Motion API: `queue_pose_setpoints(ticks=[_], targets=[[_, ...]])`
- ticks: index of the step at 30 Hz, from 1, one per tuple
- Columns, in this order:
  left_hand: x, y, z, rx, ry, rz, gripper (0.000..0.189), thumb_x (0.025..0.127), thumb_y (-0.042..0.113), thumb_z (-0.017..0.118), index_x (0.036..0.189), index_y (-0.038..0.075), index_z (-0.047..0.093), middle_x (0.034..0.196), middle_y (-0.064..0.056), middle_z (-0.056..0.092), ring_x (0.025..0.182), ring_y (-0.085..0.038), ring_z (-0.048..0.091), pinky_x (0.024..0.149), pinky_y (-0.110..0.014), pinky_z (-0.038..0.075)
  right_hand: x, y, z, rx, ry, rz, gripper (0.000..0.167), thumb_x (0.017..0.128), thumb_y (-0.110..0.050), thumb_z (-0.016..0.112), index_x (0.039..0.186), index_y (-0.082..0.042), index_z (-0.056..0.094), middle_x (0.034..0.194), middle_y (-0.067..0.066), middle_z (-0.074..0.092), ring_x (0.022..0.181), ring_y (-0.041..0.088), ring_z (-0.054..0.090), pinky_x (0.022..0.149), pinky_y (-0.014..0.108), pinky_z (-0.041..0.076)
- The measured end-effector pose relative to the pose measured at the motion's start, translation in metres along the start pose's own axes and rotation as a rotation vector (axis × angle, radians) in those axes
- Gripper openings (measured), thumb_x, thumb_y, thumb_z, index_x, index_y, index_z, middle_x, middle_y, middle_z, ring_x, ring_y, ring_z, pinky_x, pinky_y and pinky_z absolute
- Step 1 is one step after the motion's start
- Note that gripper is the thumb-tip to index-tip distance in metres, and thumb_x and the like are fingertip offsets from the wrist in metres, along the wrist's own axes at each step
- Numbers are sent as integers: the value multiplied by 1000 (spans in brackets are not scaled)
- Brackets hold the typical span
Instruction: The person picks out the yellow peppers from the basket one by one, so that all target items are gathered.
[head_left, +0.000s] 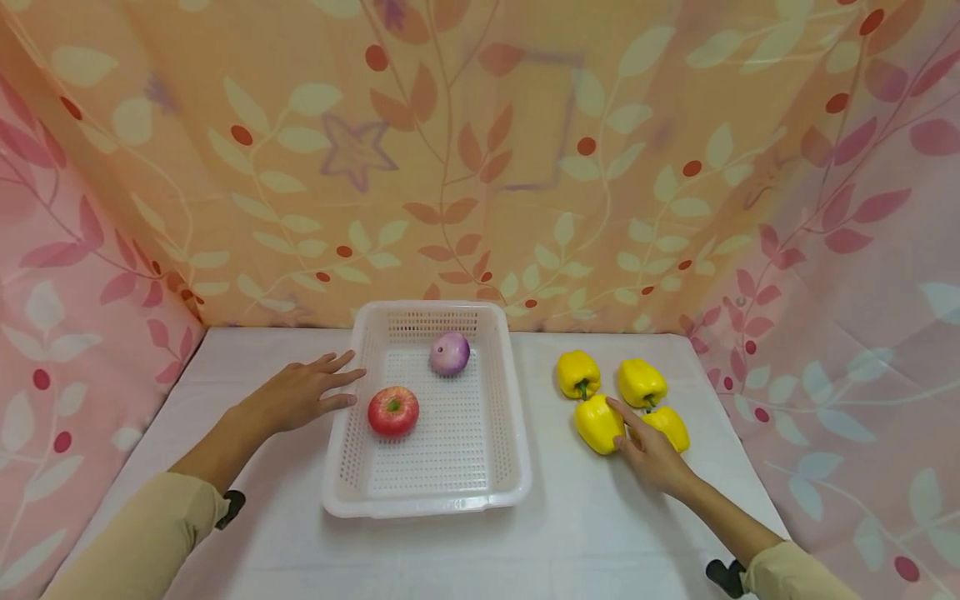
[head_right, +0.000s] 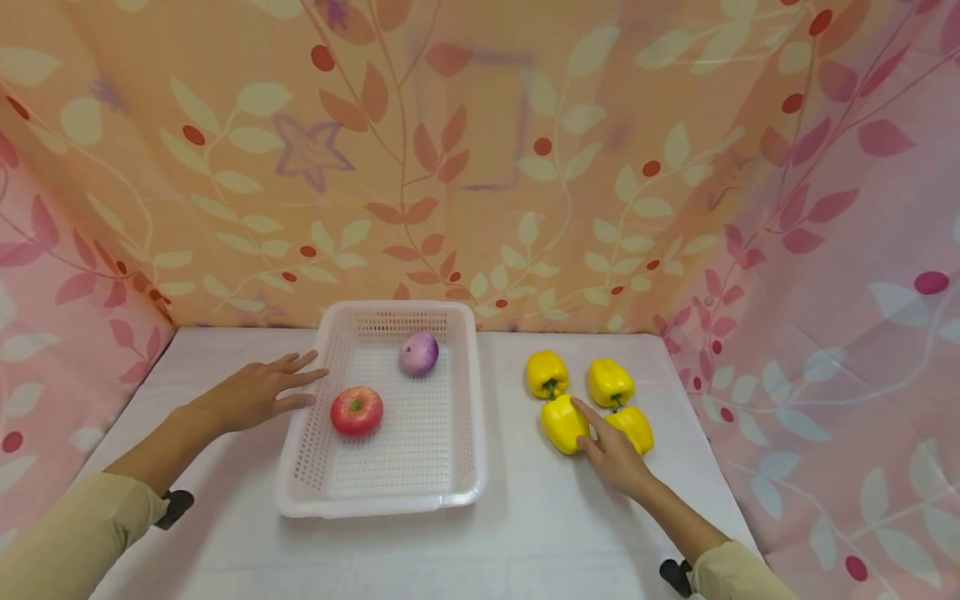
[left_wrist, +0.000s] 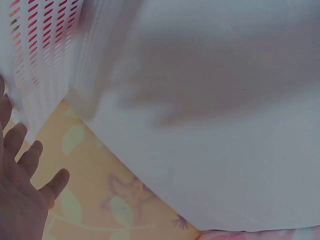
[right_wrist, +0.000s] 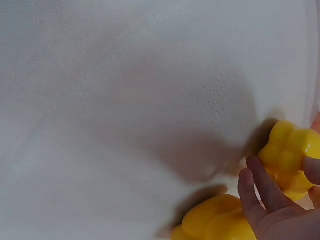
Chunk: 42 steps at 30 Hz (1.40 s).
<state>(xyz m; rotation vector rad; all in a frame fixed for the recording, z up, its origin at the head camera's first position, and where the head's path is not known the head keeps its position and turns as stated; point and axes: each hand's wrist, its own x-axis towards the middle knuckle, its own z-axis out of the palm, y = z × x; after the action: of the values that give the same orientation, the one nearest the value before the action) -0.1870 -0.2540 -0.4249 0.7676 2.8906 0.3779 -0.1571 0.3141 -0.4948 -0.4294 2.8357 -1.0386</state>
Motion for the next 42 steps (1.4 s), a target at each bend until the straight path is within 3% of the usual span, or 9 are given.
queue_pose_setpoints(ticks=[5,10,16,24,34,42], targets=[[0,0,0,-4,-2,-3,55,99,47,56,145,17,53,156,-18,37,140,-47,36,101,-71,35,-1,1,2,-9,-4,32,64,100,-7,58,157,-14,30,157,20,34,134,41,44,108,60,35],[1,0,1,-2,5,5,55,99,46,56,146,17,53,156,-18,36,140,-47,35,101,-71,35,-4,1,1,-4,-12,49,66,101,-11,58,158,-14,26,159,19,32,139,44,38,108,62,33],[1,-1,3,3,16,10,56,99,47,56,146,16,52,156,-18,36,140,-47,35,101,-71,34,-5,-1,-1,11,-7,47,70,100,-13,60,159,-12,24,157,22,34,136,45,41,108,59,35],[1,-2,3,0,6,5,58,99,50,54,147,17,51,157,-18,36,141,-47,34,102,-71,34,-5,-11,-14,12,-14,69,68,99,-16,62,157,-7,26,148,30,42,132,49,44,102,64,40],[4,7,-9,82,-17,10,55,97,43,61,144,14,55,152,-20,43,138,-47,38,101,-68,37,12,-24,-49,-43,-19,128,69,97,-29,65,154,-8,32,143,32,45,110,45,63,84,49,58],[5,0,-19,80,13,-12,61,97,44,60,148,14,49,152,-23,42,139,-48,36,106,-69,31,33,-42,-100,-209,43,60,81,95,-41,66,158,-13,24,153,29,33,120,52,52,81,62,54]])
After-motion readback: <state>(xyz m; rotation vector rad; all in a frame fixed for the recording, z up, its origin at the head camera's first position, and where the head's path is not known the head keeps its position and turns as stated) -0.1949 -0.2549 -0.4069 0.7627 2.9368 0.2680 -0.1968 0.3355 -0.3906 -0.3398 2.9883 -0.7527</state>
